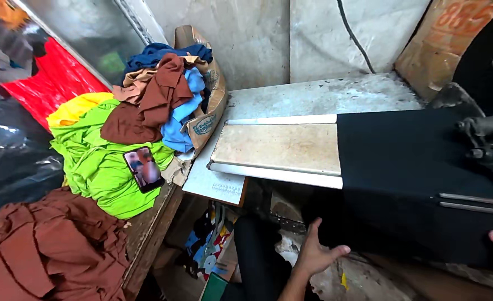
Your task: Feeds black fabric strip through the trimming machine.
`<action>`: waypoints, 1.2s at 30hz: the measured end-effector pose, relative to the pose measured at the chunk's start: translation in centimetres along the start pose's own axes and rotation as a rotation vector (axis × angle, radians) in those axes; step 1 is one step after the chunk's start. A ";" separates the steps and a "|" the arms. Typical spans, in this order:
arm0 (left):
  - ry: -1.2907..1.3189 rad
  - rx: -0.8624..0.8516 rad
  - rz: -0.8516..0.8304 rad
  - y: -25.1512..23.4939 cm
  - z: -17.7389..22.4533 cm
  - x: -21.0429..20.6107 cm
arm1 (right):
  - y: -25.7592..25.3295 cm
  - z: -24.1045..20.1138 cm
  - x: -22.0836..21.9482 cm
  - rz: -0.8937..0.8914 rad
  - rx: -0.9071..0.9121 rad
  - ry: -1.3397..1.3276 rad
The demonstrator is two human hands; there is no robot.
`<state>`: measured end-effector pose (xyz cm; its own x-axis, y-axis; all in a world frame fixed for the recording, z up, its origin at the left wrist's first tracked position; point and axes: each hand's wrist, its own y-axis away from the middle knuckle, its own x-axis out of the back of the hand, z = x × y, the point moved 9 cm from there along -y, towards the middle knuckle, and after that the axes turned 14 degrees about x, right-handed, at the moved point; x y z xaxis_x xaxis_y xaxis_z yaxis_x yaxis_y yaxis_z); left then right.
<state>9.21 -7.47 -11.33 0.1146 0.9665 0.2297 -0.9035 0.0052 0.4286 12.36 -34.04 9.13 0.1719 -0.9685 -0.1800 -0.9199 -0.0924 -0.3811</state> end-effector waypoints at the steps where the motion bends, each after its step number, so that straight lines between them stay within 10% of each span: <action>1: 0.073 -0.059 0.001 0.4 1.9 0.3 | 0.0 -0.1 -0.1 -0.008 0.005 0.003; 9: 0.274 -0.465 -0.122 5.0 13.2 -0.5 | 0.2 -0.2 0.1 0.031 -0.031 0.019; 36: 0.435 -0.424 0.072 8.5 10.9 2.6 | 0.7 -0.7 -0.2 -0.016 -0.030 0.225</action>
<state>6.30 -7.71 2.41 -0.0516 0.9839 -0.1712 -0.9986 -0.0490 0.0195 11.40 -34.06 9.53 0.1068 -0.9937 0.0344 -0.9285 -0.1120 -0.3541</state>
